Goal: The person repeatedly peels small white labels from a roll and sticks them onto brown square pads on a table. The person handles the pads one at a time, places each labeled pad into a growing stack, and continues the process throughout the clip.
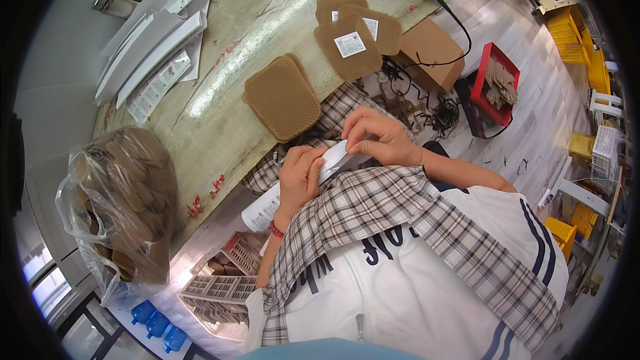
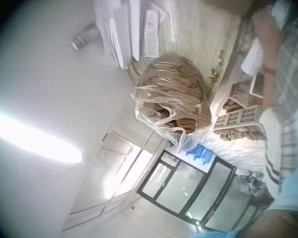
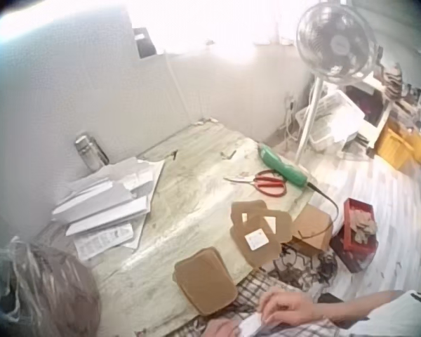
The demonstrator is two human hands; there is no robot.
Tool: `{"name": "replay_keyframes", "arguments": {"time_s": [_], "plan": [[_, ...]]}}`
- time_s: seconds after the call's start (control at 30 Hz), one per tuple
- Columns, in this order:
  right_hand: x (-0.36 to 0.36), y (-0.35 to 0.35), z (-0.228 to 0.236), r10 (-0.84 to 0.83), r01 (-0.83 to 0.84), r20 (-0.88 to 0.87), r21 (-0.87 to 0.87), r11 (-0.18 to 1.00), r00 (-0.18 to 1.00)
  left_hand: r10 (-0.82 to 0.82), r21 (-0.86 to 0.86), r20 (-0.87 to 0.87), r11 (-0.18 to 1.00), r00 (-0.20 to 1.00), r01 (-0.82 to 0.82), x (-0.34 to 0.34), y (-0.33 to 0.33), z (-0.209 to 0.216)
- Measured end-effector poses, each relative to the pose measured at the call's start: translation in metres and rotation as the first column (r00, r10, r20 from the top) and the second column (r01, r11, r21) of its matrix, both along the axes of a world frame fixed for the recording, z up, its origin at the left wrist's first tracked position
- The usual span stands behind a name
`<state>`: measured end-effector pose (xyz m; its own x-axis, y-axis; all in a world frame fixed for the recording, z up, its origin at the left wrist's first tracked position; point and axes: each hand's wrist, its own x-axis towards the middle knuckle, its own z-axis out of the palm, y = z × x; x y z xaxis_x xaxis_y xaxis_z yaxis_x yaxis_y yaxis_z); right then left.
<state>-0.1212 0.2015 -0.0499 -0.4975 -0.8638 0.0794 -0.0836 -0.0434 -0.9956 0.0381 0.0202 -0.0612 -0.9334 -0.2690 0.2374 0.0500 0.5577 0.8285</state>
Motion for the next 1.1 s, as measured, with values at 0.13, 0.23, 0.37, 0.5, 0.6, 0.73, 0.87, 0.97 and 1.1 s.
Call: {"name": "replay_keyframes", "arguments": {"time_s": [0.13,0.23,0.37,0.5,0.6,0.73,0.87,0.97,1.1], "plan": [[-0.016,-0.023,0.01,-0.211,0.199,0.398,0.072,0.977,0.893,0.073,-0.304,-0.022,0.95,0.997,-0.076,-0.003,0.004,0.011],[-0.039,-0.047,0.023,-0.206,0.172,0.357,0.126,0.977,0.911,0.144,-0.507,-0.151,0.838,0.978,-0.202,-0.006,0.003,0.006],[-0.047,-0.081,0.037,-0.125,0.082,0.323,0.144,0.986,0.938,0.199,-0.617,-0.109,0.755,0.974,-0.223,-0.016,0.004,0.021],[-0.042,-0.116,0.022,-0.142,0.124,0.129,0.138,0.983,0.981,0.218,-0.572,0.002,0.801,0.976,-0.178,-0.019,0.002,0.018],[-0.037,-0.115,0.018,-0.249,0.253,-0.046,0.203,0.946,0.968,0.208,-0.551,0.007,0.817,0.978,-0.17,-0.019,0.002,0.018],[-0.031,-0.115,0.012,-0.314,0.319,-0.055,0.191,0.928,0.948,0.198,-0.54,-0.012,0.824,0.98,-0.173,-0.02,0.002,0.015],[-0.025,-0.106,0.012,-0.339,0.364,-0.163,0.161,0.917,0.926,0.194,-0.531,-0.038,0.827,0.98,-0.184,-0.019,0.008,0.015],[-0.024,-0.107,0.011,-0.368,0.389,-0.165,0.119,0.913,0.915,0.189,-0.531,-0.045,0.827,0.981,-0.184,-0.019,0.008,0.014],[-0.023,-0.104,0.013,-0.361,0.389,-0.216,0.103,0.916,0.907,0.186,-0.484,-0.111,0.848,0.976,-0.217,-0.016,0.01,0.008]]}}
